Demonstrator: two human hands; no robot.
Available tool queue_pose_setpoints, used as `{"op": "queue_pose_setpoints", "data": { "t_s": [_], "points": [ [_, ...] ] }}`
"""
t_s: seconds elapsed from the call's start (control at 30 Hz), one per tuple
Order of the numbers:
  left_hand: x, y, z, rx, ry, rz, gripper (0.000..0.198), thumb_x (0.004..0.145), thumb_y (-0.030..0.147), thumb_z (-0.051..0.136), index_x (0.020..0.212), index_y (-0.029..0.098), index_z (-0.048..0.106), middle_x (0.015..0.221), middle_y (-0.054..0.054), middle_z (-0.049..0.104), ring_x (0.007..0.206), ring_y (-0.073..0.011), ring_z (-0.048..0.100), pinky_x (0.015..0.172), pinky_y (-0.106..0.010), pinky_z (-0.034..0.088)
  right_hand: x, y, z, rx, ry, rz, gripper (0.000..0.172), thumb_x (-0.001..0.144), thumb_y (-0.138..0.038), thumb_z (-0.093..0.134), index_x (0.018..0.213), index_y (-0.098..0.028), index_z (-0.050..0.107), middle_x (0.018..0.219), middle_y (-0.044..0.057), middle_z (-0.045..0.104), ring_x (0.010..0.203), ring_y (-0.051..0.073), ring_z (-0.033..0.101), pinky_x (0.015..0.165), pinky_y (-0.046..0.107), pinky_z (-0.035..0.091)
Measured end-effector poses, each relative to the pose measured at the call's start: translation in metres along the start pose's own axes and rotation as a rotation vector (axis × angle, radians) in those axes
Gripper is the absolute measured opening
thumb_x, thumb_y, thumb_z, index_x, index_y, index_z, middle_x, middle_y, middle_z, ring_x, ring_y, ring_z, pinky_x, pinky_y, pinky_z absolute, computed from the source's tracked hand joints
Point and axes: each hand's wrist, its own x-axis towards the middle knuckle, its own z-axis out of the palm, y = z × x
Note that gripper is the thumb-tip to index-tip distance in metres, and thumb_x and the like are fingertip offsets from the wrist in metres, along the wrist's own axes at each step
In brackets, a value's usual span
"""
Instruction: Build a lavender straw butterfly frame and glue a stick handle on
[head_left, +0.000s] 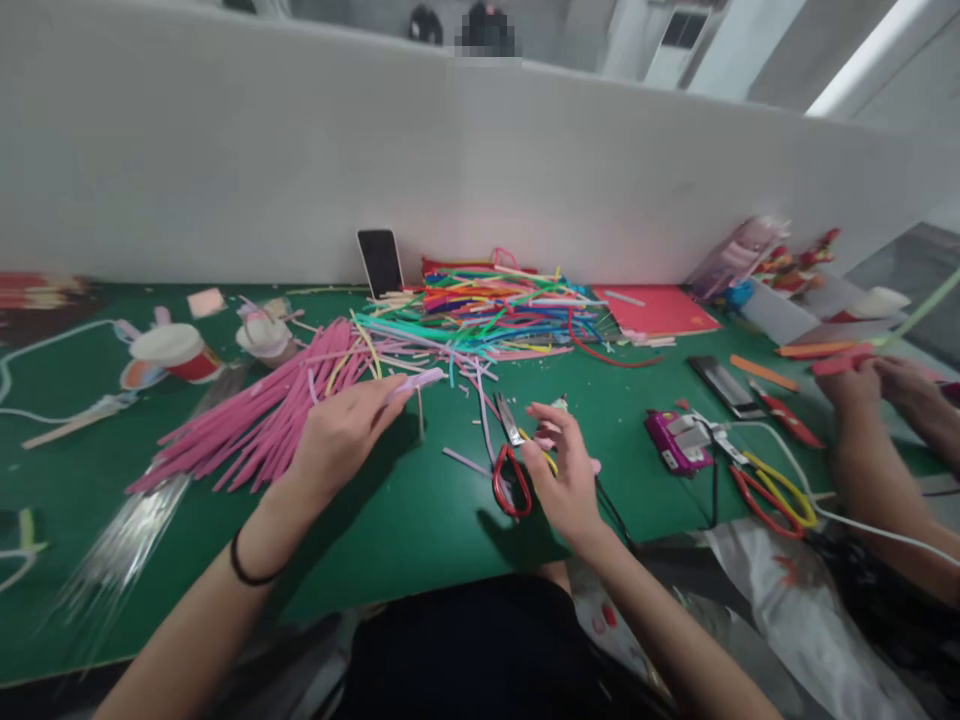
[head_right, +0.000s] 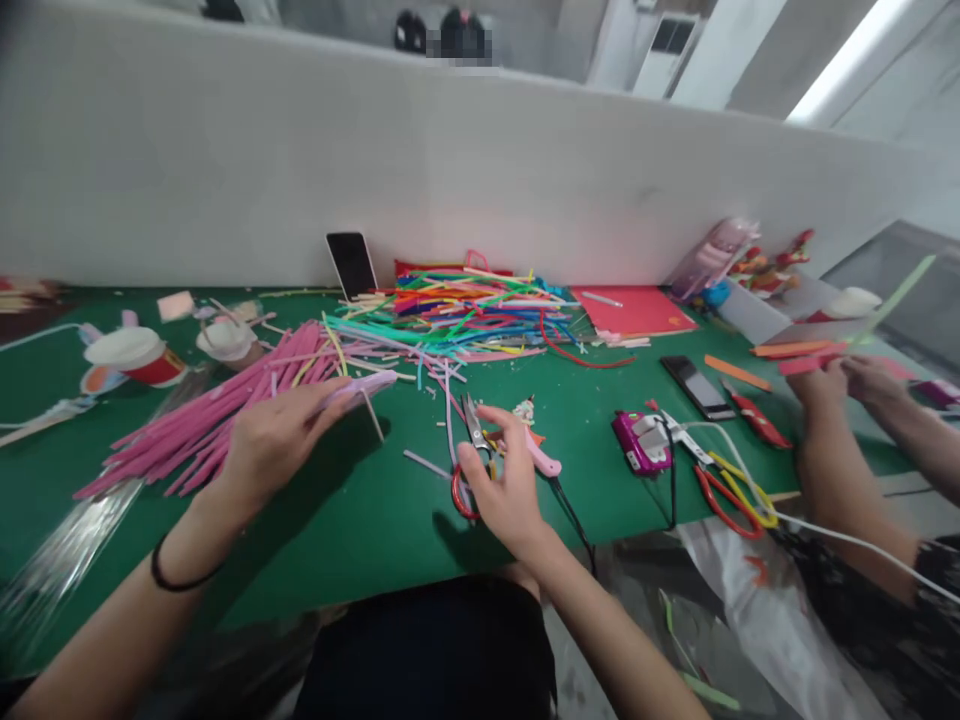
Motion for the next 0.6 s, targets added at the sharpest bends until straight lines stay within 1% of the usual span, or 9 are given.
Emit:
{"op": "queue_pose_setpoints", "data": {
  "t_s": [0.1,0.2,0.23,0.3,0.37,0.43,0.53,0.57,0.6],
  "points": [
    [0.034,-0.007,-0.009,-0.069,0.053,-0.083,0.023,0.098,0.032,0.058,0.110,0.020,0.073,0.102,-0.004,0.079,0.089,-0.0181,0.076,0.081,-0.024,0.056,0.036,-0.005,0.035,-0.077,-0.051,-0.041,0.051,0.088,-0.043,0.066,0.132,-0.024,0.050,0.126,0.011,0.059,0.117,0.026,0.057,0.097,0.044,0.049],
    [0.051,-0.005,-0.012,-0.147,0.070,-0.167,0.024,0.098,0.035,0.057,0.106,0.021,0.074,0.097,-0.002,0.080,0.080,-0.0158,0.075,0.074,-0.022,0.054,0.044,-0.003,0.077,-0.114,-0.129,-0.028,0.059,0.079,-0.047,0.076,0.127,-0.019,0.054,0.114,0.011,0.065,0.104,0.025,0.063,0.090,0.042,0.053],
    [0.052,-0.004,-0.010,-0.163,0.070,-0.183,0.025,0.098,0.036,0.056,0.106,0.021,0.075,0.097,-0.002,0.080,0.080,-0.0158,0.075,0.073,-0.023,0.053,0.042,-0.002,0.088,-0.110,-0.122,-0.019,0.057,0.079,-0.047,0.076,0.124,-0.018,0.055,0.111,0.011,0.067,0.099,0.025,0.064,0.087,0.041,0.054],
    [0.051,-0.003,-0.006,-0.176,0.068,-0.207,0.028,0.098,0.039,0.055,0.105,0.021,0.075,0.097,-0.002,0.080,0.080,-0.0166,0.075,0.073,-0.024,0.053,0.034,0.001,0.104,-0.066,-0.102,-0.006,0.029,0.091,-0.040,0.063,0.110,-0.018,0.060,0.097,0.008,0.069,0.087,0.021,0.066,0.080,0.036,0.054],
    [0.047,-0.003,-0.002,-0.184,0.061,-0.236,0.030,0.098,0.041,0.054,0.106,0.021,0.076,0.097,-0.003,0.080,0.080,-0.0170,0.075,0.075,-0.024,0.054,0.028,0.001,0.108,-0.001,-0.088,-0.006,0.019,0.099,-0.034,0.051,0.105,-0.019,0.061,0.090,0.005,0.070,0.080,0.018,0.066,0.076,0.032,0.053],
    [0.043,-0.005,0.002,-0.205,0.055,-0.278,0.031,0.098,0.042,0.054,0.107,0.022,0.075,0.097,-0.002,0.080,0.079,-0.0167,0.075,0.076,-0.024,0.054,0.025,0.000,0.104,0.008,-0.051,-0.023,0.021,0.099,-0.034,0.051,0.111,-0.019,0.060,0.092,0.005,0.070,0.082,0.018,0.066,0.076,0.032,0.053],
    [0.041,-0.005,0.006,-0.263,0.066,-0.344,0.028,0.096,0.041,0.057,0.106,0.022,0.076,0.096,0.000,0.080,0.079,-0.0162,0.075,0.077,-0.024,0.055,0.029,-0.001,0.097,-0.116,0.041,-0.090,0.041,0.090,-0.042,0.066,0.121,-0.018,0.055,0.106,0.010,0.067,0.096,0.023,0.063,0.086,0.039,0.052],
    [0.041,-0.004,0.007,-0.283,0.075,-0.364,0.027,0.095,0.041,0.059,0.104,0.022,0.076,0.096,0.000,0.080,0.080,-0.0162,0.075,0.078,-0.023,0.055,0.032,-0.001,0.097,-0.157,0.057,-0.115,0.045,0.088,-0.042,0.069,0.122,-0.017,0.054,0.110,0.012,0.066,0.100,0.025,0.062,0.089,0.041,0.051],
    [0.041,-0.003,0.008,-0.303,0.082,-0.382,0.027,0.095,0.041,0.059,0.103,0.023,0.077,0.096,0.001,0.080,0.082,-0.0162,0.075,0.078,-0.023,0.055,0.035,0.000,0.097,-0.182,0.064,-0.136,0.045,0.088,-0.041,0.069,0.122,-0.017,0.053,0.111,0.012,0.065,0.101,0.025,0.061,0.090,0.042,0.050]
  ]
}}
